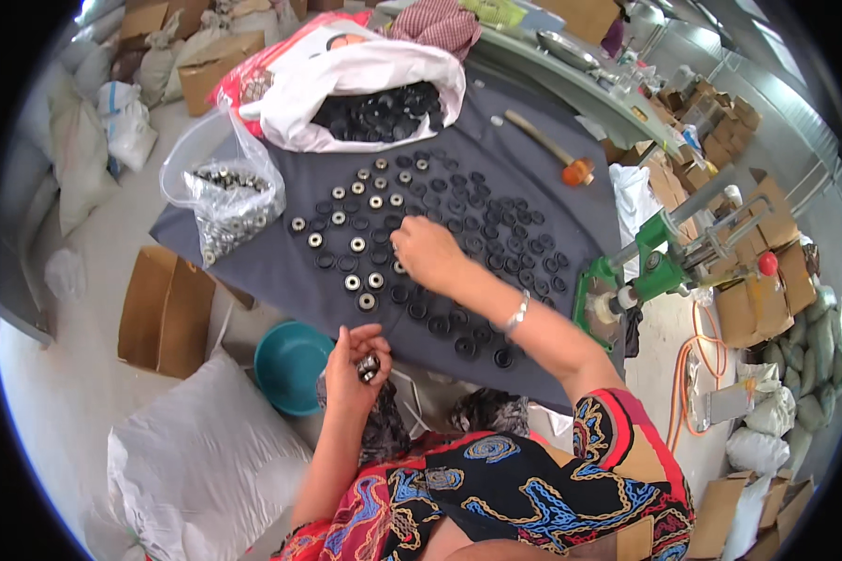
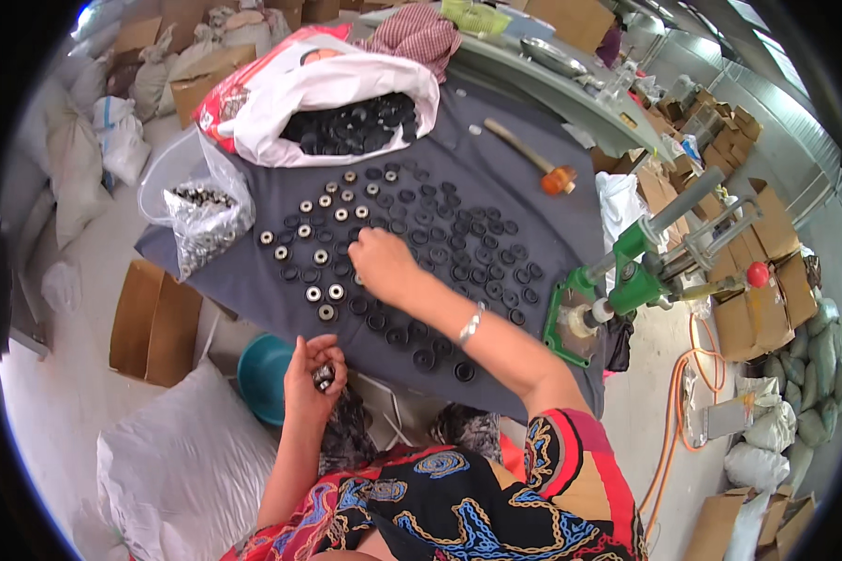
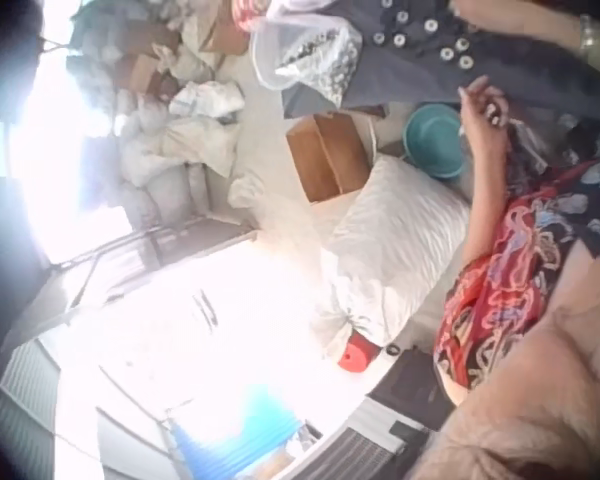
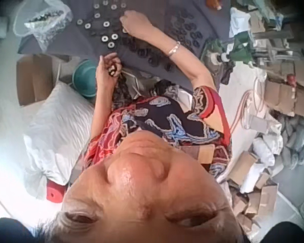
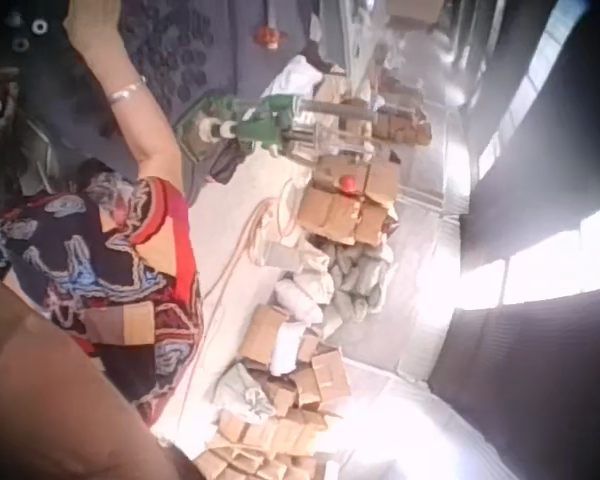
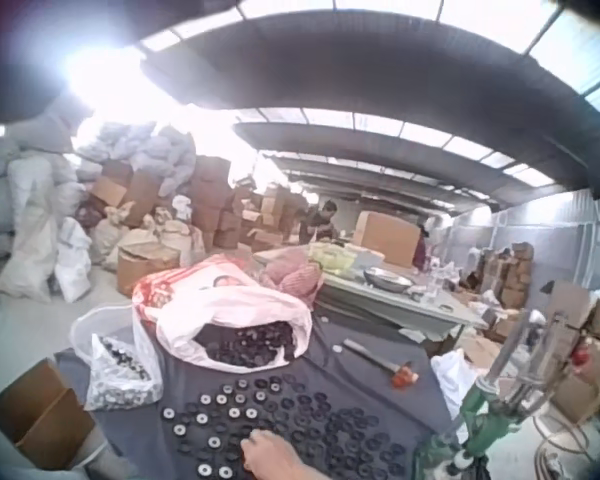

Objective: The person arranges black circular plastic discs on a table and then places metal snap fastener components onto them one by one. The person continues to pick up and place the metal pieces onto the discs in a repetitive manner.

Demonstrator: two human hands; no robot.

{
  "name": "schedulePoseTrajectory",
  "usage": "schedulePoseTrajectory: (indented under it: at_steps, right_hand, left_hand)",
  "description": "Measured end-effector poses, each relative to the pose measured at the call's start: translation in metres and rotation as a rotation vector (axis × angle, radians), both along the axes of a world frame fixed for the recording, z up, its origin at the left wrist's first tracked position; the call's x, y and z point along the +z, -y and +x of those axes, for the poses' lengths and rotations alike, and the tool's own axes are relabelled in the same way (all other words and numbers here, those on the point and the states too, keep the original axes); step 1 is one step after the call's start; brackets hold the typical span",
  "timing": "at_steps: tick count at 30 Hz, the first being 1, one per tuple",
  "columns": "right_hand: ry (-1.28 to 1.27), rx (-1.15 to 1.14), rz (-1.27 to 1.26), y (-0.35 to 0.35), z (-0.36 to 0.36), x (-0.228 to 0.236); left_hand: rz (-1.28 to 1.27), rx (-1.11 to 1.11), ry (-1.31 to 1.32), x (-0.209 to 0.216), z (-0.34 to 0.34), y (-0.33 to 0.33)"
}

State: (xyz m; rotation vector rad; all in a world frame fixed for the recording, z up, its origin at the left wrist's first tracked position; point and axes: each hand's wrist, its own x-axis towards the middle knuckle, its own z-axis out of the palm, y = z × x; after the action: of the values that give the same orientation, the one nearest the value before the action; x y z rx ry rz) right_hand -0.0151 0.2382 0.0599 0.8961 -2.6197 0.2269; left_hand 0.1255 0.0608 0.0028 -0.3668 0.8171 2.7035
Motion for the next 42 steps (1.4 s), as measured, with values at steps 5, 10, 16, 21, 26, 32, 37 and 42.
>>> schedulePoseTrajectory:
  at_steps: [5, 10, 16, 21, 26, 32, 37, 42]
  right_hand:
    - [0.116, 0.494, -0.103, 0.048, 0.094, 0.032]
    - [0.168, 0.457, -0.061, 0.054, 0.14, 0.002]
    - [0.262, 0.436, -0.002, 0.05, 0.144, 0.016]
    - [0.251, 0.449, 0.031, 0.059, 0.144, 0.019]
    - [0.134, 0.461, 0.076, 0.059, 0.145, 0.017]
    - [-0.077, 0.44, 0.05, 0.054, 0.14, 0.003]
    - [0.019, 0.433, 0.028, 0.049, 0.136, 0.001]
    - [-0.04, 0.407, 0.029, 0.046, 0.143, 0.001]
  left_hand:
    - [0.128, 0.07, 0.045, -0.02, 0.006, 0.01]
    - [-0.02, 0.019, -0.03, -0.011, 0.014, -0.002]
    - [0.084, -0.048, -0.127, -0.019, 0.011, -0.017]
    - [0.087, -0.032, -0.131, -0.024, 0.006, -0.013]
    - [0.102, -0.02, -0.16, -0.026, 0.0, -0.012]
    - [0.201, -0.062, -0.145, -0.022, 0.0, -0.013]
    - [0.135, -0.041, -0.157, -0.044, -0.008, -0.016]
    - [-0.026, 0.019, -0.134, -0.02, 0.0, -0.021]
